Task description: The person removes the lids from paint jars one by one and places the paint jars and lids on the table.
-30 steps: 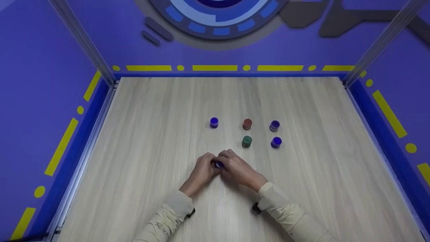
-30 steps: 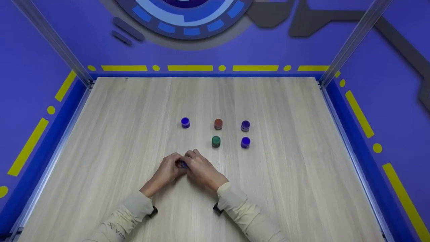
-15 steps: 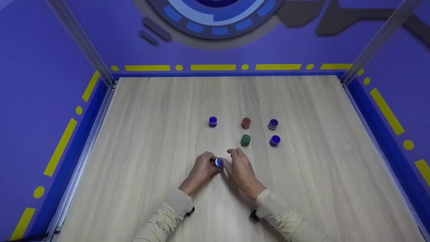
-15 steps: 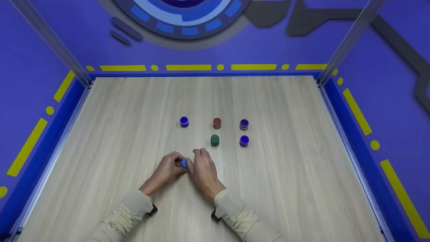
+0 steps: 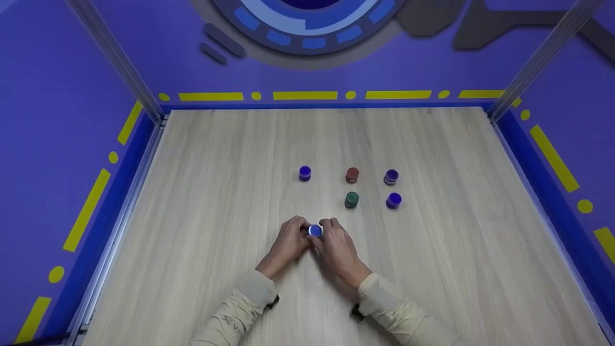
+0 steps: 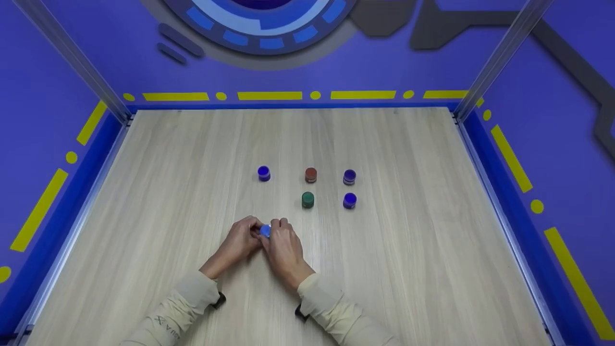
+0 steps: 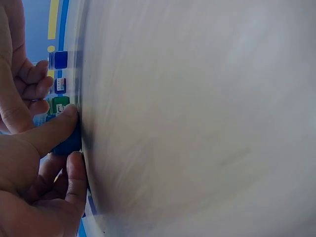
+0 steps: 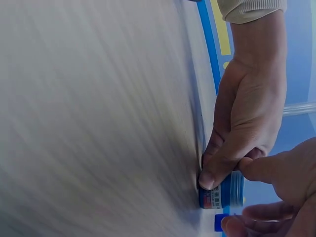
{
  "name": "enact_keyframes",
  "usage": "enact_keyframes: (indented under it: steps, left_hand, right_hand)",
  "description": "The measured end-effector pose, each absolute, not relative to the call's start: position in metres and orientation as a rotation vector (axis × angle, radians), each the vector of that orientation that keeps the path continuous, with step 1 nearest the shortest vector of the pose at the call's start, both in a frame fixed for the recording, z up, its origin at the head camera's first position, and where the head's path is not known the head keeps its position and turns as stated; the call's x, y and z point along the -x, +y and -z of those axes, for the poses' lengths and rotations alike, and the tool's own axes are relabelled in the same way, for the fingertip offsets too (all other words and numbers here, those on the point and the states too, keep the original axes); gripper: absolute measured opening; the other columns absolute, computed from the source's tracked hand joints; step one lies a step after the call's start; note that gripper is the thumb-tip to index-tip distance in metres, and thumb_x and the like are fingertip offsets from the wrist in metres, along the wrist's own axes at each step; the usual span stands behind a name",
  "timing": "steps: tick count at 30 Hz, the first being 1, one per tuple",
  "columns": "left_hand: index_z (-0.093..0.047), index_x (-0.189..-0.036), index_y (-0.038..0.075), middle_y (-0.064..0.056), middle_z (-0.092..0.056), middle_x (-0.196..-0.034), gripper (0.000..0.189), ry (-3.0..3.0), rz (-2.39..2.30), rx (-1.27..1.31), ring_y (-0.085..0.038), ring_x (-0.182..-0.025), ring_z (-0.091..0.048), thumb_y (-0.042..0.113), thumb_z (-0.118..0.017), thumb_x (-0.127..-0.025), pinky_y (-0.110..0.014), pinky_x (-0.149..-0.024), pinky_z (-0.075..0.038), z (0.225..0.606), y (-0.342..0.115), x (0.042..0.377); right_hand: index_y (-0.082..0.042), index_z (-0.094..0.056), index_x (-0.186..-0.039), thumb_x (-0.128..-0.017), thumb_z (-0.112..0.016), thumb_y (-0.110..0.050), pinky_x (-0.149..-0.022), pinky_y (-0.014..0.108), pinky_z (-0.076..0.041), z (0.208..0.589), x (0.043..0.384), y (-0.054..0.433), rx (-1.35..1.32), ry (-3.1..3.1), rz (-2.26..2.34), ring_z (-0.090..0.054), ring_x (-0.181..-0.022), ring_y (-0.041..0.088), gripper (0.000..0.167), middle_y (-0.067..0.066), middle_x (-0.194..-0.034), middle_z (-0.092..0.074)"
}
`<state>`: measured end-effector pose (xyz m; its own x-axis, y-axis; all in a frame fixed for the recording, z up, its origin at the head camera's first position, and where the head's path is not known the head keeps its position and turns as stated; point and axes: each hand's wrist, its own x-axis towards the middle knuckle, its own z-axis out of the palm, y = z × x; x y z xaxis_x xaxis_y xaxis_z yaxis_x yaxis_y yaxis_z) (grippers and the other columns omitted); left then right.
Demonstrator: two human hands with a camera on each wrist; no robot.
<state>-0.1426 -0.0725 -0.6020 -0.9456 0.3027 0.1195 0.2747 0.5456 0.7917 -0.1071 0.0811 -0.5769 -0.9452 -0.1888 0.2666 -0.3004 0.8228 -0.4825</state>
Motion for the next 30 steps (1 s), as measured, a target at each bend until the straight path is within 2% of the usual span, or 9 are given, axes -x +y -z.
enact_keyframes:
  steps: [6, 12, 17, 22, 26, 30]
  left_hand:
    - [-0.069, -0.094, 0.001, -0.004, -0.064, -0.091, 0.02, 2.724, -1.366, -0.501, -0.017, -0.085, -0.063, -0.001, -0.084, -0.08, -0.028, -0.076, -0.053, 0.603, -0.073, 0.143]
    - [-0.069, -0.094, 0.001, -0.005, -0.063, -0.09, 0.02, 2.732, -1.362, -0.522, -0.018, -0.085, -0.063, -0.007, -0.08, -0.079, -0.028, -0.075, -0.053, 0.604, -0.073, 0.144]
    - [-0.069, -0.092, 0.002, -0.004, -0.063, -0.089, 0.021, 2.745, -1.347, -0.514, -0.017, -0.083, -0.062, -0.005, -0.082, -0.078, -0.028, -0.074, -0.052, 0.604, -0.073, 0.144]
    - [-0.066, -0.087, 0.004, -0.002, -0.06, -0.085, 0.021, 2.736, -1.343, -0.517, -0.012, -0.077, -0.054, -0.001, -0.084, -0.078, -0.027, -0.07, -0.048, 0.604, -0.073, 0.143]
    - [-0.064, -0.085, 0.006, -0.001, -0.058, -0.083, 0.025, 2.714, -1.364, -0.512, -0.01, -0.075, -0.05, 0.004, -0.087, -0.078, -0.027, -0.068, -0.046, 0.604, -0.073, 0.143]
    - [-0.064, -0.085, 0.006, -0.001, -0.06, -0.083, 0.029, 2.722, -1.379, -0.512, -0.011, -0.075, -0.052, 0.009, -0.091, -0.076, -0.027, -0.069, -0.047, 0.604, -0.073, 0.143]
  right_hand:
    - [0.004, -0.065, -0.103, -0.091, -0.081, -0.015, -0.068, 0.039, -0.058, 0.577, 0.111, 0.082, -0.438, -2.804, -0.794, -0.066, -0.078, 0.024, 0.028, 0.012, -0.09, -0.061]
    - [0.004, -0.066, -0.102, -0.092, -0.078, -0.01, -0.071, 0.038, -0.059, 0.575, 0.116, 0.086, -0.564, -2.808, -0.781, -0.066, -0.081, 0.023, 0.021, 0.013, -0.093, -0.061]
    - [0.004, -0.068, -0.107, -0.092, -0.076, -0.005, -0.074, 0.037, -0.058, 0.574, 0.122, 0.093, -0.723, -2.817, -0.798, -0.064, -0.085, 0.022, 0.02, 0.012, -0.098, -0.059]
    - [0.003, -0.068, -0.112, -0.092, -0.074, -0.002, -0.079, 0.036, -0.057, 0.573, 0.131, 0.103, -0.966, -2.778, -0.806, -0.063, -0.09, 0.022, 0.021, 0.012, -0.104, -0.06]
    - [0.001, -0.07, -0.117, -0.092, -0.074, -0.001, -0.086, 0.036, -0.055, 0.574, 0.138, 0.111, -1.14, -2.725, -0.768, -0.062, -0.099, 0.022, 0.025, 0.011, -0.109, -0.062]
    - [0.002, -0.068, -0.126, -0.093, -0.074, -0.003, -0.093, 0.036, -0.053, 0.572, 0.142, 0.116, -1.173, -2.765, -0.798, -0.061, -0.11, 0.024, 0.034, 0.012, -0.117, -0.064]
